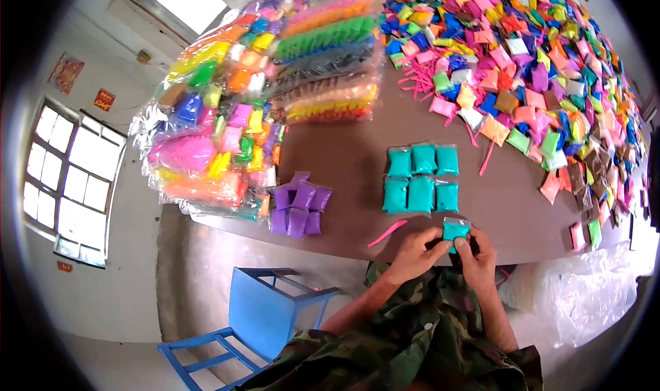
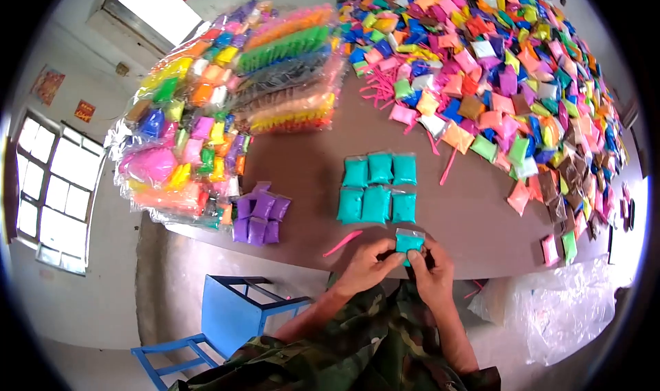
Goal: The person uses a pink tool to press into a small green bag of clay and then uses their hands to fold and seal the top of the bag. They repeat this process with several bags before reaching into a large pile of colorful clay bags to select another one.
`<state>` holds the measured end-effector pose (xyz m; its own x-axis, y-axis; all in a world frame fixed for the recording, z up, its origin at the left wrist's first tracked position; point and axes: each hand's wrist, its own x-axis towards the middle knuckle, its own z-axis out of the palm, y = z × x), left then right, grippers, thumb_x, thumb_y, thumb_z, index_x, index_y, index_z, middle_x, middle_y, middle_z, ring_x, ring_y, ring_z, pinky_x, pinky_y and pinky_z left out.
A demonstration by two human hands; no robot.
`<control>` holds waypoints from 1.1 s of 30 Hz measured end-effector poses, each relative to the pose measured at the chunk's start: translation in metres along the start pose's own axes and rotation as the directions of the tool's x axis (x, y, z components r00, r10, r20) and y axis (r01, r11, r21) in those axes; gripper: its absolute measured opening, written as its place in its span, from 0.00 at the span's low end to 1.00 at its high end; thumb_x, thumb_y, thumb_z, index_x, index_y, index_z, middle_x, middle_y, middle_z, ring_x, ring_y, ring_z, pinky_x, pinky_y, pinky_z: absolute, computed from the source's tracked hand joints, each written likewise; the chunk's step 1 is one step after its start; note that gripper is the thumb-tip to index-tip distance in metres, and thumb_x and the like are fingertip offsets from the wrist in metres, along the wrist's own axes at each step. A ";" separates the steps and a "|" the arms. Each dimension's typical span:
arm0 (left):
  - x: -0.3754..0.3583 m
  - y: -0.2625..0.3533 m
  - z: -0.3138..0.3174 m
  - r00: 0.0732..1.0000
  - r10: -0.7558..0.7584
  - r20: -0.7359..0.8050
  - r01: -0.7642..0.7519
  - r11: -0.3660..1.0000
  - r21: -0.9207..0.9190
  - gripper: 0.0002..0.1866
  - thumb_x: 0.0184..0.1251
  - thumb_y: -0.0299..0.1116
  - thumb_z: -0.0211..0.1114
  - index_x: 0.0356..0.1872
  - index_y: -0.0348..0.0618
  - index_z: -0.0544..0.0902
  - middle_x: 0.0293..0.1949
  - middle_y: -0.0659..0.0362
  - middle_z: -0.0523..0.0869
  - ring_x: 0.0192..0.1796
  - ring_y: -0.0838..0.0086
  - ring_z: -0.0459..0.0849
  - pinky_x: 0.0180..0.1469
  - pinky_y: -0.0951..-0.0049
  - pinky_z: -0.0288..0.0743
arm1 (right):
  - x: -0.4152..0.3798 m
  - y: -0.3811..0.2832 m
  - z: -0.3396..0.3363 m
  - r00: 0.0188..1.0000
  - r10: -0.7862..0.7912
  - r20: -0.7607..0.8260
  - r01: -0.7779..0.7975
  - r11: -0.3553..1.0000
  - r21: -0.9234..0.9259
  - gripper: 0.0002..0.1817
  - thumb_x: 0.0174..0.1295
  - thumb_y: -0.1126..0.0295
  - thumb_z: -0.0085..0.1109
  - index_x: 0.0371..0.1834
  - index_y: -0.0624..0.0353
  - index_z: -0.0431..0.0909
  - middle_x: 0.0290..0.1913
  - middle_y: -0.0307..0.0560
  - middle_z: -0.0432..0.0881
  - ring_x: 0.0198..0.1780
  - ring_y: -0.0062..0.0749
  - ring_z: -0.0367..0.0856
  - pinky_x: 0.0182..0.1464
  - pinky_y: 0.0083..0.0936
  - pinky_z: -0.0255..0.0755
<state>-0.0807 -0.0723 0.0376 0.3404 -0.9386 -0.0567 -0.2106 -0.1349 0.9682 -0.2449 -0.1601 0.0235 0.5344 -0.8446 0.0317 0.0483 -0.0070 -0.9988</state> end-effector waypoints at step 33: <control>-0.001 -0.009 -0.001 0.998 -0.007 -0.060 0.000 0.992 -0.125 0.10 0.78 0.32 0.73 0.45 0.33 0.86 0.32 0.66 0.84 0.37 0.87 0.74 0.37 0.78 0.72 | 0.001 0.001 -0.004 0.995 -0.025 0.092 0.031 0.997 -0.065 0.09 0.75 0.71 0.70 0.47 0.66 0.83 0.33 0.30 0.71 0.36 0.16 0.67 0.38 0.21 0.66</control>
<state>-0.0784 -0.0699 0.0294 0.3966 -0.9167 -0.0489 -0.0946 -0.0938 0.9911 -0.2478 -0.1627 0.0223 0.6084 -0.7914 0.0598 0.0098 -0.0678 -0.9976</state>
